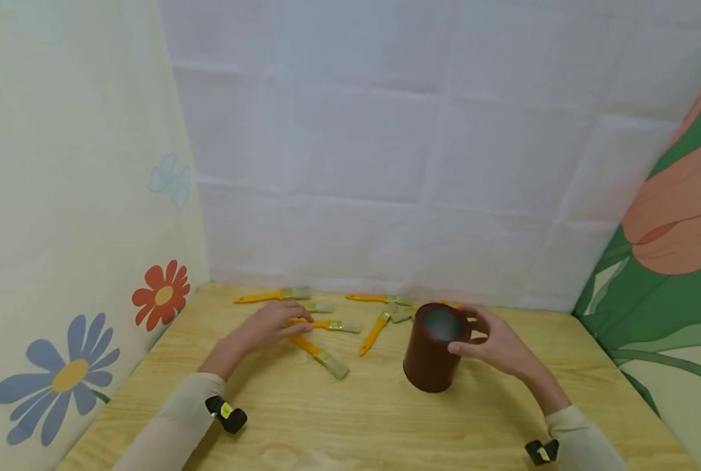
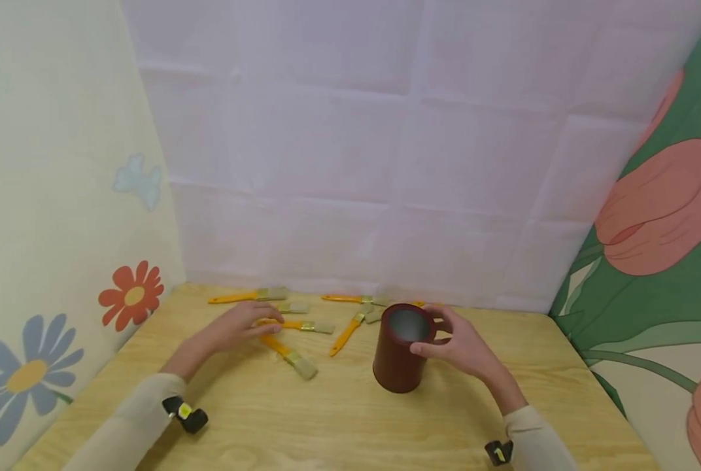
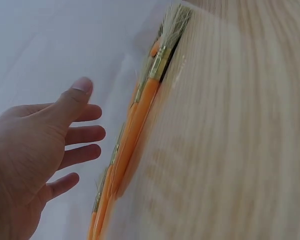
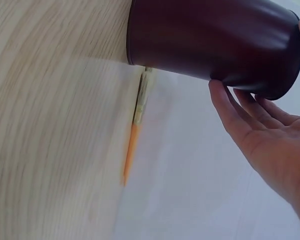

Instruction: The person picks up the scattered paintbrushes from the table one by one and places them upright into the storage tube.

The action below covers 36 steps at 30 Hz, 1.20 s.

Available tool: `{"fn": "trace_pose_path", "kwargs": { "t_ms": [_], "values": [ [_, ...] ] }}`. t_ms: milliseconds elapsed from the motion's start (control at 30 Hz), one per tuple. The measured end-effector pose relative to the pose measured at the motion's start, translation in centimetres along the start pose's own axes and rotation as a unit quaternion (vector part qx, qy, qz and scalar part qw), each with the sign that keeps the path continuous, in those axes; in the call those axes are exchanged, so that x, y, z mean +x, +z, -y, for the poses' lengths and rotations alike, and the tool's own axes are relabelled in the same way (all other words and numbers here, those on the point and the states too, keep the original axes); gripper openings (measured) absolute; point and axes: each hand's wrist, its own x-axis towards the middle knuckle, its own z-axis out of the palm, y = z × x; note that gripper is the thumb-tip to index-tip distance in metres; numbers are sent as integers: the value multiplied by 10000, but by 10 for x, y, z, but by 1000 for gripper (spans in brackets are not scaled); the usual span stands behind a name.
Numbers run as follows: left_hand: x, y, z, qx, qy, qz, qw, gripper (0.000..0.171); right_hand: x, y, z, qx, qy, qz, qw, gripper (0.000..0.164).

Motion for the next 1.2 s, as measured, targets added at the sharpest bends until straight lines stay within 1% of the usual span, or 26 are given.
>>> {"fn": "trace_pose_path", "kwargs": {
  "t_ms": [67, 200, 400, 467, 567, 667, 767, 867, 1033, 1200],
  "values": [
    [2, 1, -4, -208, 46, 76, 9997, 31, 0, 1, 4, 54, 10, 96, 9999, 65],
    [5, 3, -16, -441, 223, 309, 9983, 33, 1, 5, 8, 181, 46, 257, 9995, 65],
    [7, 9, -29, -390, 670, 735, 9943, 41, 1, 9, 10, 292, 13, 404, 9988, 67],
    [8, 11, -31, -309, 850, 849, 9923, 41, 1, 10, 11, 350, 8, 461, 9983, 67],
    [9, 13, -35, -228, 986, 1031, 9895, 40, 1, 11, 12, 446, -19, 564, 9974, 67],
    [10, 15, -37, -119, 971, 1187, 9881, 35, 1, 12, 12, 514, -62, 639, 9966, 67],
    [10, 16, -39, -30, 838, 1294, 9880, 31, 0, 13, 13, 512, -85, 657, 9965, 67],
    [10, 16, -40, -10, 730, 1326, 9885, 29, 0, 14, 14, 500, -84, 667, 9965, 67],
    [10, 15, -42, -12, 645, 1283, 9896, 27, 0, 14, 14, 489, -95, 702, 9963, 67],
    [9, 13, -43, 87, 615, 1080, 9922, 25, 1, 14, 13, 421, -106, 680, 9967, 68]
  ]
}}
